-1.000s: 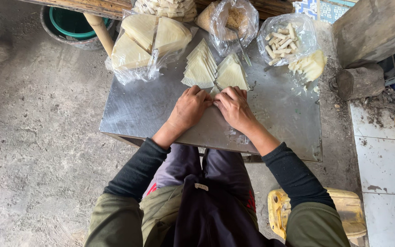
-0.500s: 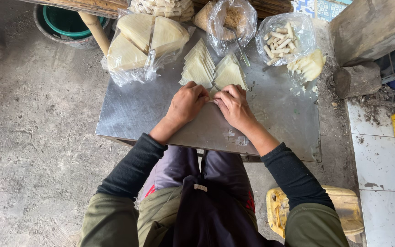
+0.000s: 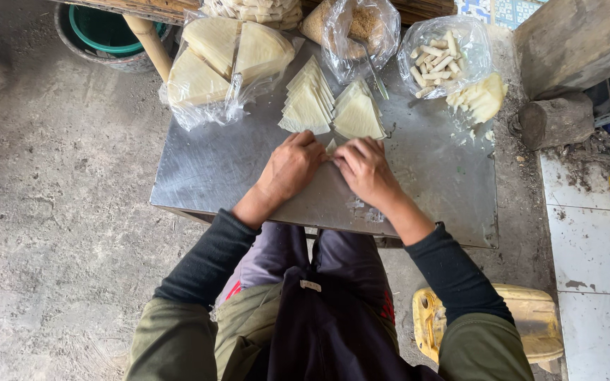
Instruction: The person folds triangular wrappers, scoops a granular filling into each, adds a cylindrical filling, and folds them into sealed packets. The person repeats this process for multiple units on a metal table.
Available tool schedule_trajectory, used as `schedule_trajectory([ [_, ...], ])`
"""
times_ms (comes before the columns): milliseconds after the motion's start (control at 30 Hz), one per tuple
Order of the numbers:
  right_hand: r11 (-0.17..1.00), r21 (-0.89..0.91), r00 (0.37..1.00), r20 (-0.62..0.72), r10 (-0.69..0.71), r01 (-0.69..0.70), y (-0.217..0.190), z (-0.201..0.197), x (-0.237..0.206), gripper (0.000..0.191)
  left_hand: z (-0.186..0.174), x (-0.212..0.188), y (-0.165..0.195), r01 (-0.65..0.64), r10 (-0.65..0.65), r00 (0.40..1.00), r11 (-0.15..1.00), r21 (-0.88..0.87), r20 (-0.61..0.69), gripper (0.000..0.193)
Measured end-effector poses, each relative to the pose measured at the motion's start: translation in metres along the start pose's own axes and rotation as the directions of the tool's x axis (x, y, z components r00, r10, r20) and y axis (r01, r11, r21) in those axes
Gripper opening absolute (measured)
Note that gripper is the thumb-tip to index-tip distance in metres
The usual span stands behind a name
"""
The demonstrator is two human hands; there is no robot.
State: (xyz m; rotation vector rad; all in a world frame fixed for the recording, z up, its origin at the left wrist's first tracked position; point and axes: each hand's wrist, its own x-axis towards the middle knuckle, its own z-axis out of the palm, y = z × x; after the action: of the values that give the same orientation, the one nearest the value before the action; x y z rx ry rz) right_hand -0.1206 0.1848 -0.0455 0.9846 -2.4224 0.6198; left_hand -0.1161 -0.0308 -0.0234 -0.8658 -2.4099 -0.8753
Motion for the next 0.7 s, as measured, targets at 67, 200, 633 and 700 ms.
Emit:
schedule_trajectory([
  [67, 0.998, -0.057, 0.999, 0.032, -0.028, 0.03, -0.012, -0.004, -0.006, 0.014, -0.006, -0.01, 0.01, 0.019, -0.019, 0.999, 1.0, 0.004, 0.037, 0.007],
  [200, 0.978, -0.203, 0.997, 0.073, -0.022, 0.036, -0.05, -0.026, -0.025, 0.021, -0.012, -0.023, 0.024, 0.034, -0.037, 0.999, 0.997, 0.076, 0.036, 0.01],
  [633, 0.927, -0.365, 0.954, 0.242, 0.178, -0.081, -0.03, -0.012, 0.027, 0.077, -0.008, -0.011, 0.014, 0.181, -0.18, 0.983, 0.983, 0.015, -0.033, 0.019],
  [700, 0.947, -0.304, 0.949, 0.253, 0.188, -0.107, -0.026, -0.013, 0.028, 0.076, -0.009, -0.011, 0.012, 0.166, -0.166, 0.986, 0.986, 0.014, -0.035, 0.018],
])
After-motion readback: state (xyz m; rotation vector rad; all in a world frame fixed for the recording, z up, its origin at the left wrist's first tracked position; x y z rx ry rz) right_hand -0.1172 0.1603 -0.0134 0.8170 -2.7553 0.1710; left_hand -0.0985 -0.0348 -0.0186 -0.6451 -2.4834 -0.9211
